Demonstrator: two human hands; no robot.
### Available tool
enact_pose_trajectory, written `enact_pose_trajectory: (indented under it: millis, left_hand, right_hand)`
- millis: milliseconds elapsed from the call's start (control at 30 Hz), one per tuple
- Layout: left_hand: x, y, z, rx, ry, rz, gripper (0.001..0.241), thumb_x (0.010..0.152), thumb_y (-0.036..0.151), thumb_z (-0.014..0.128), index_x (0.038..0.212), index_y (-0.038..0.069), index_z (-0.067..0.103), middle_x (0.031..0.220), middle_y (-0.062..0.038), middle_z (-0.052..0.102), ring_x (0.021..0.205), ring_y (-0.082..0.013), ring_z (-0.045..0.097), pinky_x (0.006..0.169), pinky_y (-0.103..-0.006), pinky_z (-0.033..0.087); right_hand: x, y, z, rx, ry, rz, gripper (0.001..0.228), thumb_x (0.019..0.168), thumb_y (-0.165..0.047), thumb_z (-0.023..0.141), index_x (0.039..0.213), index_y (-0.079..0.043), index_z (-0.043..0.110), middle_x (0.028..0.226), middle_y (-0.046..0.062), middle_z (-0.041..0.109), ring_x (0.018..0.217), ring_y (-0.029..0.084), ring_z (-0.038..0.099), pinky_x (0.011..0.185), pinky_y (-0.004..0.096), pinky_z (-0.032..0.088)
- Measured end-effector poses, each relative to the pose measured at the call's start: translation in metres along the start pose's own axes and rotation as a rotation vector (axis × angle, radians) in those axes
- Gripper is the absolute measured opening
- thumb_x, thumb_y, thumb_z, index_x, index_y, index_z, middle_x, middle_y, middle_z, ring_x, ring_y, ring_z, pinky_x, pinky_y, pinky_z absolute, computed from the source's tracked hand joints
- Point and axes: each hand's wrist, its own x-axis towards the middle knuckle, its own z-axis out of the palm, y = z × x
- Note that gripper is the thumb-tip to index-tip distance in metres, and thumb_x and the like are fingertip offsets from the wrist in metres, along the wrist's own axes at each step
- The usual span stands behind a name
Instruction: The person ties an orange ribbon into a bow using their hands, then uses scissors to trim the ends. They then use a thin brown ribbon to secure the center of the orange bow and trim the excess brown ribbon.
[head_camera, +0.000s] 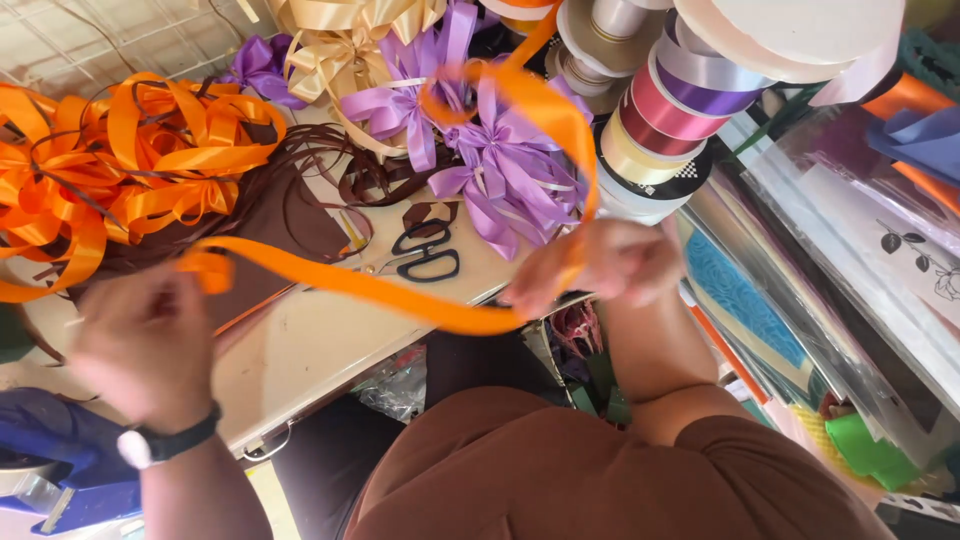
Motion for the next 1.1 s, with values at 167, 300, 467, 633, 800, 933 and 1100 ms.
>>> enact_pose_trajectory:
  millis: [167,300,467,633,800,933,1100]
  left_hand:
    - [0.029,0.038,-0.046,-0.051,0.297,0.392,0.010,0.105,-0.005,0.089,0.107,0.004,0.090,0.098,-0.014,0.077,0.087,-0.0340,0.072,0.083,-0.0456,0.054]
    - [0.038,0.082,-0.042,-0.168,0.420,0.908,0.014,0.091,0.004,0.081,0.100,0.009,0.091,0.095,-0.007,0.085,0.076,-0.0265,0.073,0.063,-0.0418,0.049]
    - [0.048,0.117,-0.034,-0.159,0.403,0.674,0.016,0.093,0.003,0.090,0.090,0.019,0.086,0.093,-0.002,0.077,0.088,-0.0253,0.067,0.081,-0.0364,0.055]
    - [0.023,0.088,-0.007,-0.218,0.106,0.262,0.016,0.091,0.006,0.092,0.102,0.016,0.086,0.093,-0.001,0.073,0.088,-0.0261,0.070,0.084,-0.0355,0.057]
    - [0.020,0.154,-0.015,-1.261,-0.653,-0.701,0.007,0.080,0.005,0.079,0.086,0.008,0.081,0.068,-0.001,0.071,0.068,-0.0098,0.063,0.064,-0.0255,0.053]
    - [0.019,0.160,-0.008,-1.357,-0.534,-0.867,0.007,0.081,-0.002,0.076,0.086,0.002,0.079,0.063,-0.003,0.063,0.060,-0.0083,0.058,0.057,-0.0231,0.052]
    - [0.003,0.146,0.003,-1.473,-0.445,-0.832,0.017,0.079,-0.006,0.083,0.096,-0.001,0.080,0.072,-0.007,0.070,0.069,-0.0102,0.064,0.069,-0.0312,0.061]
  right_hand:
    - [0.018,0.044,0.015,-0.710,0.206,1.059,0.027,0.104,-0.033,0.053,0.122,-0.015,0.063,0.118,0.002,0.071,0.104,0.018,0.067,0.083,0.033,0.053]
    - [0.032,0.100,0.022,-0.934,0.613,0.546,0.041,0.109,-0.043,0.045,0.133,-0.013,0.061,0.133,0.007,0.065,0.120,0.022,0.064,0.097,0.034,0.055]
    - [0.050,0.117,0.030,-0.267,0.585,0.238,0.031,0.113,-0.024,0.046,0.122,-0.002,0.066,0.096,0.015,0.074,0.076,0.014,0.064,0.074,0.031,0.055]
    - [0.052,0.094,0.012,0.001,0.753,0.008,0.028,0.105,-0.021,0.055,0.106,0.005,0.066,0.065,0.018,0.067,0.051,0.014,0.066,0.056,0.029,0.059]
    - [0.074,0.112,0.013,-0.843,0.846,-0.069,0.012,0.100,-0.006,0.069,0.105,0.005,0.068,0.097,0.013,0.057,0.086,0.020,0.060,0.079,0.032,0.056]
    - [0.065,0.133,0.016,-0.760,0.851,0.074,0.018,0.096,-0.006,0.077,0.110,0.004,0.072,0.091,0.012,0.064,0.085,0.019,0.069,0.082,0.033,0.062]
    - [0.057,0.130,0.017,-0.754,0.815,0.179,0.032,0.094,-0.002,0.078,0.124,0.003,0.070,0.090,0.013,0.071,0.087,0.017,0.069,0.082,0.033,0.062]
